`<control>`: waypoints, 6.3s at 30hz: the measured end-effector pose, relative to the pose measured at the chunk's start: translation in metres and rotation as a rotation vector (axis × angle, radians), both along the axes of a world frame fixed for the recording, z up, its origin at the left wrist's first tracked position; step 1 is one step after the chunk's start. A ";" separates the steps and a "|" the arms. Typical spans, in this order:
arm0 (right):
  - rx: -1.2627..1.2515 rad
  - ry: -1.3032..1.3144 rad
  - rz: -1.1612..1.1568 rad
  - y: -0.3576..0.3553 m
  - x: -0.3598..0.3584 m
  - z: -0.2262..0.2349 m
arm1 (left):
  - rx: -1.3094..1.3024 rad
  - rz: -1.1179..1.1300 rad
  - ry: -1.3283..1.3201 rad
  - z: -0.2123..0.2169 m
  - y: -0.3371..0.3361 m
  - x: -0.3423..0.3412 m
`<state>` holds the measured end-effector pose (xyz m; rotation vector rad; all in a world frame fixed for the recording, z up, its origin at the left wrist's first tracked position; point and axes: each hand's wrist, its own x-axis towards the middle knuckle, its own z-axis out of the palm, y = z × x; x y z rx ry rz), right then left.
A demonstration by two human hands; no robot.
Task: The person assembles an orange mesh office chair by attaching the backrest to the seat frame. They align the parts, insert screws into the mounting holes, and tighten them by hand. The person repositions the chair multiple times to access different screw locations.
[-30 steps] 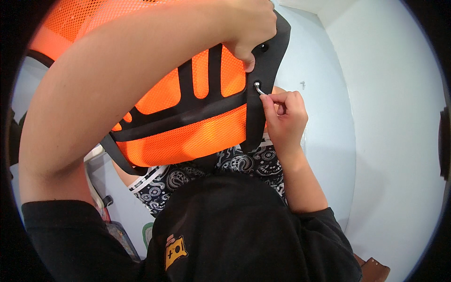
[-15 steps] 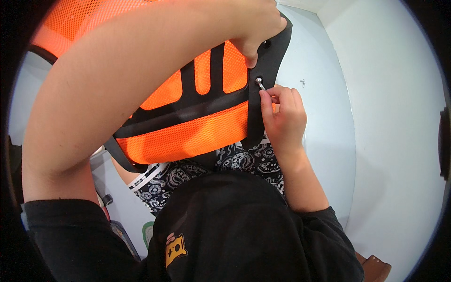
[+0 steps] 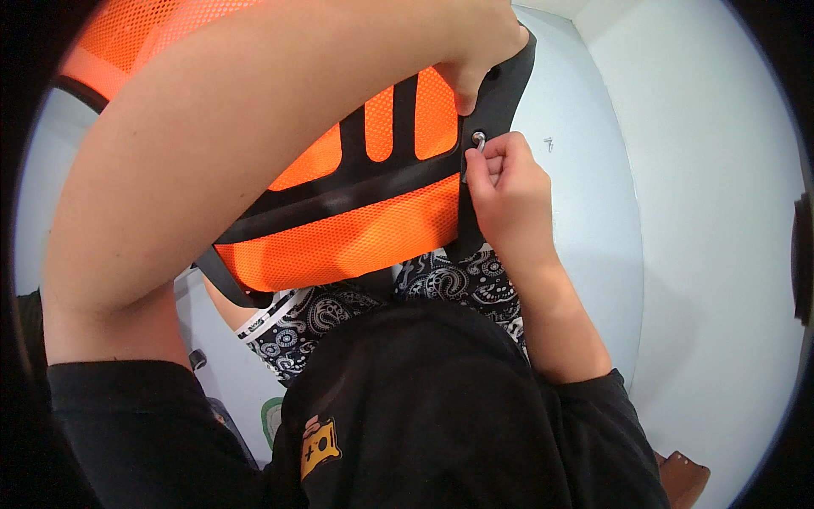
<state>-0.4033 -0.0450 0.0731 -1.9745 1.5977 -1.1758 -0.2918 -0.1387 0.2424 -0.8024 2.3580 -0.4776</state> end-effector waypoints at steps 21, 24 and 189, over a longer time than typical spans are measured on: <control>-0.162 0.119 0.074 0.012 -0.008 0.014 | -0.009 -0.032 0.012 -0.005 -0.009 -0.004; -0.123 0.187 0.007 0.012 -0.012 0.015 | -0.058 -0.062 0.032 -0.008 -0.005 -0.002; 0.338 -0.466 0.106 -0.036 -0.044 0.000 | -0.186 -0.147 0.335 -0.062 -0.031 0.013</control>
